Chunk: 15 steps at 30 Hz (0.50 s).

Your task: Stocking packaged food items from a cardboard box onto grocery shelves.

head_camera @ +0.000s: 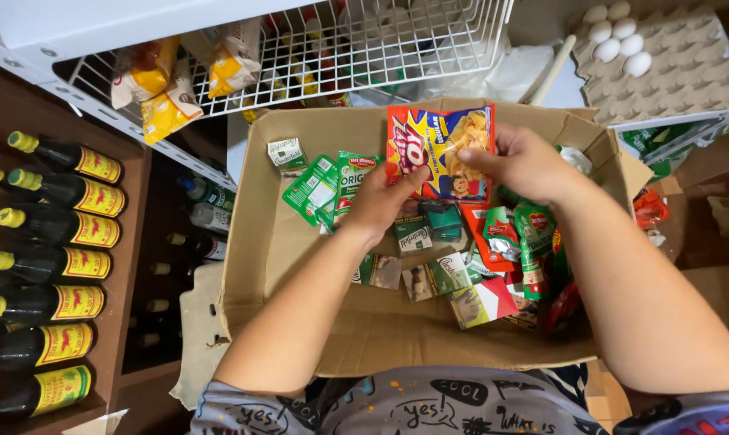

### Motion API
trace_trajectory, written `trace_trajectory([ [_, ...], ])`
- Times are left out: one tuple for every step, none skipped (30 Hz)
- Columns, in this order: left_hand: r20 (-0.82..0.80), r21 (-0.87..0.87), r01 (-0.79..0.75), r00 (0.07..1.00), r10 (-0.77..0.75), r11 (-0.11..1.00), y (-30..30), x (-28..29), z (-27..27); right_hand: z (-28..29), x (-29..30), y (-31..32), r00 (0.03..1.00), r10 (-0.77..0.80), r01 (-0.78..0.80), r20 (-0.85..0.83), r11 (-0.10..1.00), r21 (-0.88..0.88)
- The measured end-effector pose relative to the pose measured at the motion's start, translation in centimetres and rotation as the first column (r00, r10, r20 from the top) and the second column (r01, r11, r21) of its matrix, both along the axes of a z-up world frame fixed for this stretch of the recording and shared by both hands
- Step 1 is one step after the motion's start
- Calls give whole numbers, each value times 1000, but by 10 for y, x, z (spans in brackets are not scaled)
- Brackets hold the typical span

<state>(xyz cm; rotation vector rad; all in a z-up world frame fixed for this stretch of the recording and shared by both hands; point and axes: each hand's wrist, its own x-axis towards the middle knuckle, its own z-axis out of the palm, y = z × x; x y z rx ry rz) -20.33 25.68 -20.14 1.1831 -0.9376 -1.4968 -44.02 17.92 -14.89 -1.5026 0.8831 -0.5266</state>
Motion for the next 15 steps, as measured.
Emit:
trace_trajectory([
  [0, -1, -3, 1000, 3, 1000, 0, 1, -1, -3, 1, 0, 1000, 3, -3, 0, 1000, -1],
  [9, -23, 18, 1000, -18, 1000, 1, 1, -3, -6, 1, 1, 999, -39, 39, 5, 999, -22],
  [19, -45, 39, 999, -39, 998, 2, 1, -4, -9, 1, 2, 997, -80, 81, 10, 996, -43],
  [18, -48, 38, 999, -37, 998, 1, 1, -5, -8, 0, 2, 997, -79, 79, 10, 996, -46],
  [28, -44, 110, 994, -108, 993, 1, 1, -6, -7, -2, 2, 995, -102, 100, -14, 991, -84],
  [39, -41, 178, 984, -176, 983, 1, 2, -6, -6, -2, 2, 992, -123, 118, -35, 985, -123],
  [40, -45, 174, 984, -172, 984, -1, 3, -11, -3, -2, 2, 992, -120, 114, -34, 985, -127],
  [-67, -152, 162, 982, -174, 975, -3, 4, -17, -1, -2, 3, 996, -71, 63, -51, 989, -134],
  [-172, -255, 138, 967, -186, 957, -4, 5, -23, 2, -2, 4, 997, -21, 12, -68, 990, -141],
  [-171, -258, 136, 968, -184, 956, -1, 5, -10, 5, 1, 7, 998, -19, 10, -67, 989, -144],
  [-255, -118, 118, 956, -145, 986, 1, 5, 4, 8, 3, 10, 996, -57, 48, -69, 990, -129],
  [-332, 25, 112, 938, -97, 993, 4, 5, 18, 11, 4, 13, 993, -98, 89, -72, 989, -114],
  [-331, 21, 112, 938, -99, 994, 4, 5, 21, 12, 6, 14, 993, -98, 89, -71, 989, -118],
  [-365, 21, 137, 923, -120, 990, 5, 5, 24, 13, 8, 15, 981, -166, 147, -101, 974, -175],
  [-399, 20, 163, 906, -141, 986, 5, 5, 27, 13, 9, 16, 964, -234, 200, -127, 952, -233],
])
